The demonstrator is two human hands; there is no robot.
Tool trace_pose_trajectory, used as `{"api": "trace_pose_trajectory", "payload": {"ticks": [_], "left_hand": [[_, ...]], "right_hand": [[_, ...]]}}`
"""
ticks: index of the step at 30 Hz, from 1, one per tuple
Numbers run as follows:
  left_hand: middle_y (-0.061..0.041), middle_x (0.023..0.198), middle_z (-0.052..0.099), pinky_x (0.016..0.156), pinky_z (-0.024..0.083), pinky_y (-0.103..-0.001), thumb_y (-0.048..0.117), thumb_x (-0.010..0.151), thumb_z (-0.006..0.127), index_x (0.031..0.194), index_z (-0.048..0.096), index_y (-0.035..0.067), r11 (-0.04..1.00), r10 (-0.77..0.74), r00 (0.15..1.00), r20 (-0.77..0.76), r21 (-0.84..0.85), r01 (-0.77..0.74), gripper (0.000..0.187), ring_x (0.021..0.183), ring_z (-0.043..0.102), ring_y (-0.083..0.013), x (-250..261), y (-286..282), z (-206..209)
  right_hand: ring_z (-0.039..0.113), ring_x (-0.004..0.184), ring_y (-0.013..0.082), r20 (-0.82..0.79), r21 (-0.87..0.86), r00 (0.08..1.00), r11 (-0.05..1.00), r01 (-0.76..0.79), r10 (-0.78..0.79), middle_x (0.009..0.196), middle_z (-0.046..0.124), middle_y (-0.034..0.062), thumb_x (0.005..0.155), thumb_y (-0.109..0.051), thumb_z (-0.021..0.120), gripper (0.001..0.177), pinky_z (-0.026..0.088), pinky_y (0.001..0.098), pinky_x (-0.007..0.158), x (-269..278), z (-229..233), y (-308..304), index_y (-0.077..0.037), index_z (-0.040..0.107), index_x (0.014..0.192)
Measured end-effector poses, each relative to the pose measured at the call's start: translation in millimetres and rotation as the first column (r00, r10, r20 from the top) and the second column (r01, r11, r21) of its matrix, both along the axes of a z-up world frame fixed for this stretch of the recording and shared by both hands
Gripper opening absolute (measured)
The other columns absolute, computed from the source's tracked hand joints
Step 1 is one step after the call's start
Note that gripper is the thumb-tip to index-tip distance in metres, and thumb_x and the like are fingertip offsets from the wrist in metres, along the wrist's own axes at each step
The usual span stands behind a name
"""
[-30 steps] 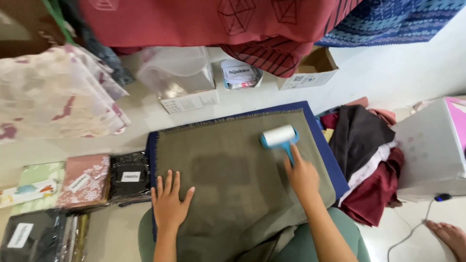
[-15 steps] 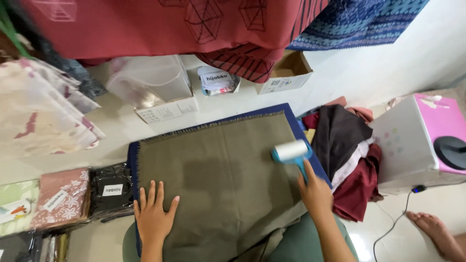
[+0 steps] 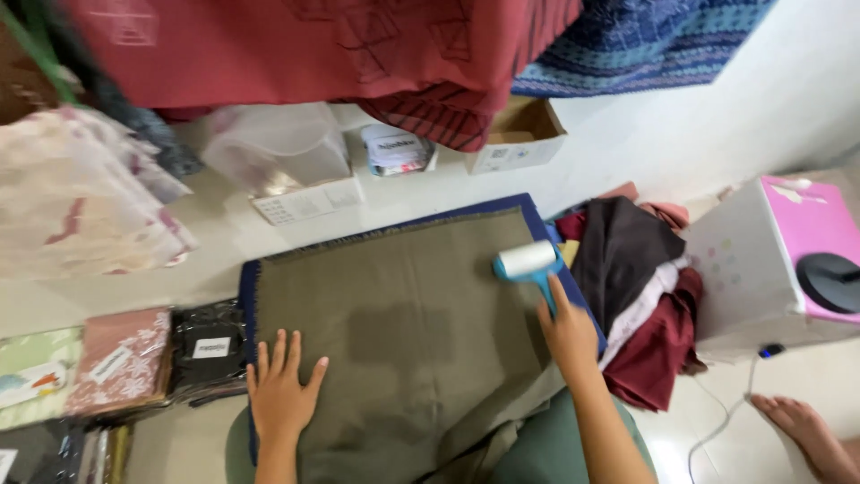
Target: Unfolding, cleaning with a lint roller, and folding an olive green cloth.
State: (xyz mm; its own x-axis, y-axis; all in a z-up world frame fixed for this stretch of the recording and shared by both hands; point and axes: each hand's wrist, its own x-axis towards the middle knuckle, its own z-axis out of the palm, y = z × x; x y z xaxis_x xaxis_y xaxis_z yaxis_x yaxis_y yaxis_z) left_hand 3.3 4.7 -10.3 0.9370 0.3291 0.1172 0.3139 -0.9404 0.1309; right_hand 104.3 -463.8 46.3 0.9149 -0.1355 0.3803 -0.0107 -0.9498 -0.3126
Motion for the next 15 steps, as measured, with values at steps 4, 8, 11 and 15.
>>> {"api": "trace_pose_trajectory", "payload": {"ticks": [4,8,11,15], "left_hand": [[0.006,0.166,0.040,0.124,0.026,-0.051,0.071,0.088,0.046,0.157,0.045,0.028,0.998,-0.013,0.994,0.109,0.060,0.007,0.081,0.155,0.034,-0.0282,0,-1,-7],[0.009,0.168,0.035,0.125,0.022,-0.049,0.074,0.088,0.042,0.158,0.040,0.031,0.998,0.023,0.999,0.030,0.062,-0.025,0.083,0.156,0.030,-0.0260,4,4,-16],[0.009,0.169,0.032,0.125,0.022,-0.048,0.076,0.088,0.039,0.159,0.036,0.031,0.997,0.017,1.000,0.018,0.081,-0.018,0.085,0.158,0.026,-0.0257,3,4,-17],[0.011,0.165,0.041,0.122,0.035,-0.056,0.083,0.079,0.044,0.154,0.044,0.037,0.985,0.032,0.979,0.199,0.160,-0.065,0.088,0.155,0.038,-0.0270,30,23,-85]], "right_hand": [[0.069,0.062,0.0309,-0.143,-0.024,0.982,0.993,0.119,-0.122,0.081,0.074,0.0111,0.090,-0.029,0.068,0.064,0.050,0.0437,0.056,-116,12,-23,-0.029,0.051,0.152],[0.072,0.061,0.0271,-0.290,-0.041,0.929,0.973,0.227,-0.229,0.081,0.078,0.0072,0.090,-0.030,0.065,0.065,0.049,0.0382,0.056,-166,13,-30,-0.032,0.048,0.153],[0.071,0.067,0.0205,-0.455,-0.058,0.861,0.972,0.226,-0.227,0.084,0.076,0.0012,0.092,-0.041,0.062,0.064,0.051,0.0347,0.064,-148,43,-37,-0.041,0.045,0.154],[0.062,0.053,0.0275,-0.037,0.162,0.998,0.985,0.057,-0.051,0.070,0.072,0.0094,0.090,-0.029,0.068,0.058,0.048,0.0415,0.057,-85,95,-32,-0.037,0.057,0.146]]}}
